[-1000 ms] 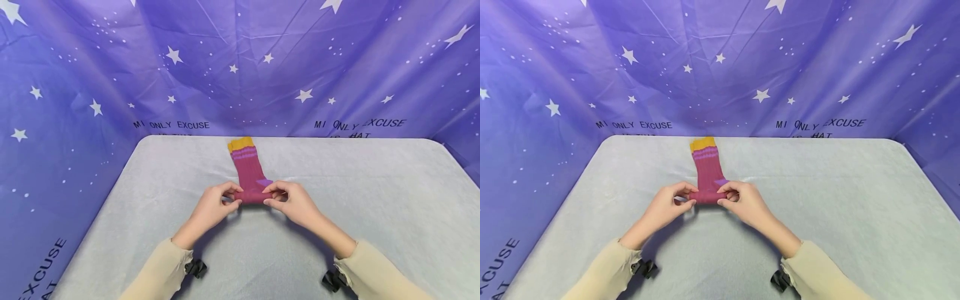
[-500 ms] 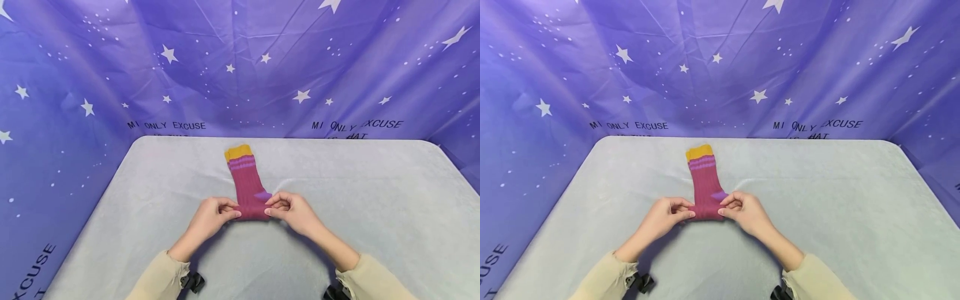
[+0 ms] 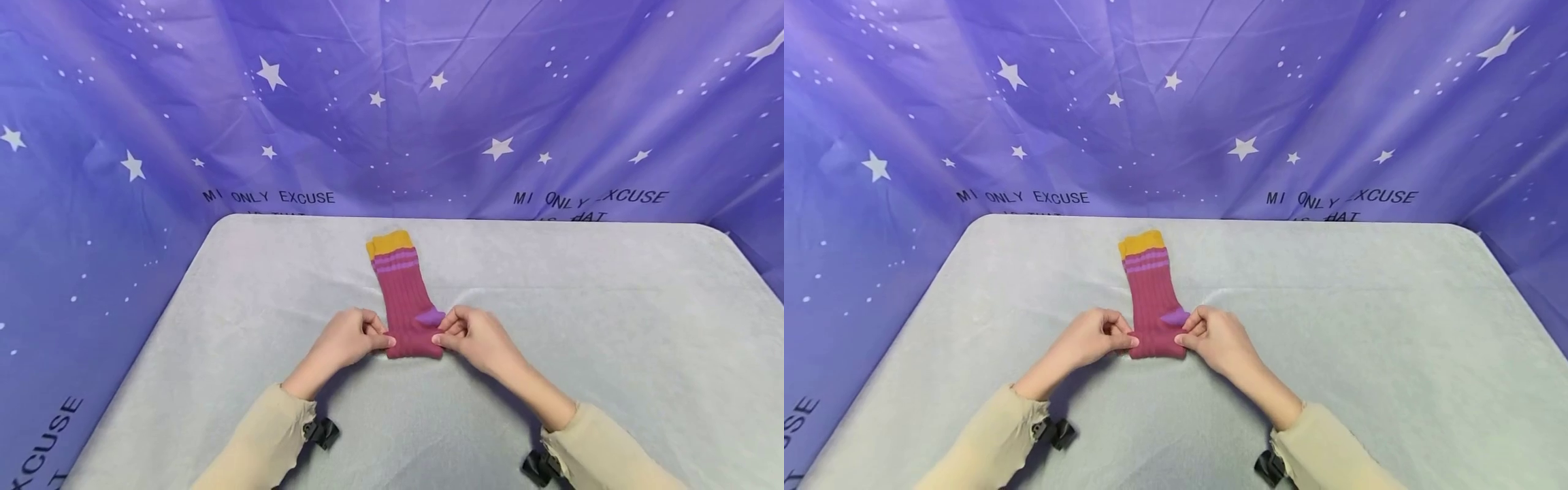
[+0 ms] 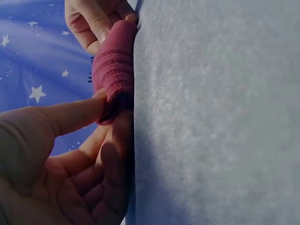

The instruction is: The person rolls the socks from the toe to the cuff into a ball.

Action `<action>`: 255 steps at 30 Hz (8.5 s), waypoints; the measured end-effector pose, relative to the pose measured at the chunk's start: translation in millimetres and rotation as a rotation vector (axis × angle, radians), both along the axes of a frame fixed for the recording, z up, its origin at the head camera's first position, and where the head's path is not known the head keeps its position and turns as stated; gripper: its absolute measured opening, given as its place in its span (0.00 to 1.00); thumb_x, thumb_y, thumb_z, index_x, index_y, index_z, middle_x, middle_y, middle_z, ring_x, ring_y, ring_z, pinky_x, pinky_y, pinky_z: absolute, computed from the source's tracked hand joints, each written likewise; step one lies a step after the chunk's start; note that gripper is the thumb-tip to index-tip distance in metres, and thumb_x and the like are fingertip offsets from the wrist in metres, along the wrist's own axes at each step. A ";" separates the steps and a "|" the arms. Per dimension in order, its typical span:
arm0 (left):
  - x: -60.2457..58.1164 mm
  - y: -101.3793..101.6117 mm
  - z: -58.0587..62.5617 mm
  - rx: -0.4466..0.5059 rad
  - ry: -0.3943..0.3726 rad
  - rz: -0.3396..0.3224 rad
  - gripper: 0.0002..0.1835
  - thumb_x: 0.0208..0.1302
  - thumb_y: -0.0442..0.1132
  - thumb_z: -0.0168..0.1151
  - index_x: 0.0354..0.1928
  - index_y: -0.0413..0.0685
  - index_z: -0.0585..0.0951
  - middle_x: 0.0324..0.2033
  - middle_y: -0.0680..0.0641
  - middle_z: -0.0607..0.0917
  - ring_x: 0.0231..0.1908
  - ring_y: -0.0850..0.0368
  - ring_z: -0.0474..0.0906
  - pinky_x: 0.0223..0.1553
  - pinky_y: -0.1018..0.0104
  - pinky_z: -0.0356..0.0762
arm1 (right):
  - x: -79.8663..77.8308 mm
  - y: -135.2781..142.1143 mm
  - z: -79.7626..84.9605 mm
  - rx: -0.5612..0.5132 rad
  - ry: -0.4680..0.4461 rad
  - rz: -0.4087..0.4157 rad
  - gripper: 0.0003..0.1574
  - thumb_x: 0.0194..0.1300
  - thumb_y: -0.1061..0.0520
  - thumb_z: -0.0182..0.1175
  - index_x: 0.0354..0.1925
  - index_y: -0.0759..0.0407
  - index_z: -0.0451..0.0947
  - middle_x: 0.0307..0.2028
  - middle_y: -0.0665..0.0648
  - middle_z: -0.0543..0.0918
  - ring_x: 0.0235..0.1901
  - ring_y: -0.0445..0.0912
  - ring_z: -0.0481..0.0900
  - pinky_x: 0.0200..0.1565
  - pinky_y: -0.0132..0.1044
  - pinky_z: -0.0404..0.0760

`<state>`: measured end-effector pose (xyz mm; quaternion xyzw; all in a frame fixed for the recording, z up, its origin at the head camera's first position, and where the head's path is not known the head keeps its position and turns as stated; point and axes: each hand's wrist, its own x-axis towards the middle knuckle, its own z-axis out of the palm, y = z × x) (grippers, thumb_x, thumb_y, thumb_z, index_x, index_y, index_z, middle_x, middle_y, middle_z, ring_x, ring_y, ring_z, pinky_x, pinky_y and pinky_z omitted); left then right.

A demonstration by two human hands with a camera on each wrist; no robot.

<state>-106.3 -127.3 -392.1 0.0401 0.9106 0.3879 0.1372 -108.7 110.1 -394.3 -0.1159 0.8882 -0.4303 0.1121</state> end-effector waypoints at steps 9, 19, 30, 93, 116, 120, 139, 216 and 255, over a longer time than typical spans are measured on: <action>0.4 0.5 -2.3 0.045 0.155 -0.095 0.10 0.56 0.35 0.74 0.25 0.52 0.80 0.28 0.53 0.78 0.30 0.65 0.72 0.34 0.74 0.71 | 1.7 -5.3 3.4 0.225 0.428 0.095 0.13 0.50 0.59 0.76 0.26 0.50 0.79 0.33 0.47 0.78 0.34 0.40 0.76 0.39 0.37 0.79; 11.2 0.4 -2.4 -0.113 0.325 -0.160 0.12 0.49 0.41 0.79 0.33 0.53 0.83 0.36 0.54 0.82 0.39 0.56 0.77 0.44 0.64 0.78 | 4.6 1.4 2.9 0.259 0.556 0.219 0.12 0.50 0.57 0.77 0.35 0.55 0.88 0.36 0.48 0.84 0.42 0.45 0.82 0.48 0.43 0.82; 10.0 9.4 2.4 -0.397 0.398 -0.187 0.14 0.49 0.46 0.79 0.34 0.54 0.82 0.40 0.55 0.83 0.44 0.53 0.78 0.46 0.59 0.81 | 4.2 -1.8 1.6 0.307 0.562 0.269 0.23 0.45 0.51 0.80 0.39 0.56 0.84 0.38 0.50 0.84 0.41 0.46 0.83 0.47 0.43 0.83; 5.6 5.1 11.2 -0.122 0.358 -0.094 0.09 0.53 0.39 0.76 0.38 0.55 0.90 0.41 0.52 0.90 0.48 0.53 0.85 0.53 0.57 0.81 | -24.2 -6.3 11.3 -0.008 0.224 0.163 0.06 0.58 0.63 0.71 0.33 0.57 0.82 0.33 0.52 0.84 0.36 0.43 0.81 0.43 0.36 0.83; -1.0 -8.4 1.0 0.140 0.213 -0.049 0.11 0.55 0.36 0.74 0.42 0.48 0.89 0.38 0.47 0.91 0.38 0.56 0.88 0.40 0.68 0.84 | -19.7 4.1 1.1 0.074 0.392 0.312 0.21 0.50 0.59 0.77 0.45 0.56 0.85 0.45 0.53 0.89 0.49 0.50 0.86 0.55 0.47 0.83; 4.5 -6.2 4.0 0.012 0.300 -0.126 0.18 0.51 0.36 0.77 0.46 0.50 0.84 0.44 0.50 0.89 0.45 0.55 0.85 0.50 0.59 0.81 | -21.7 0.9 1.0 0.027 0.305 0.272 0.16 0.54 0.62 0.74 0.44 0.57 0.85 0.43 0.55 0.89 0.46 0.49 0.86 0.52 0.45 0.84; 2.7 -17.2 -2.3 0.159 0.228 -0.060 0.15 0.52 0.36 0.76 0.44 0.46 0.87 0.38 0.47 0.88 0.35 0.59 0.83 0.38 0.72 0.81 | -18.5 -7.1 2.0 -0.269 -0.016 0.190 0.11 0.61 0.65 0.67 0.43 0.67 0.79 0.40 0.64 0.86 0.40 0.47 0.85 0.44 0.30 0.85; -21.0 -22.4 4.1 0.233 0.204 -0.058 0.23 0.54 0.31 0.74 0.54 0.44 0.82 0.47 0.40 0.89 0.48 0.48 0.86 0.48 0.65 0.85 | -37.0 -29.6 9.6 0.243 0.499 0.187 0.26 0.48 0.55 0.77 0.47 0.59 0.82 0.45 0.60 0.87 0.46 0.56 0.85 0.52 0.51 0.84; -18.3 -16.8 14.8 0.020 0.306 0.014 0.16 0.53 0.35 0.76 0.45 0.49 0.83 0.47 0.47 0.84 0.47 0.53 0.83 0.51 0.58 0.83 | -49.7 -30.1 10.7 -0.008 -0.010 -0.004 0.16 0.60 0.56 0.71 0.43 0.64 0.81 0.36 0.59 0.87 0.34 0.45 0.82 0.39 0.35 0.80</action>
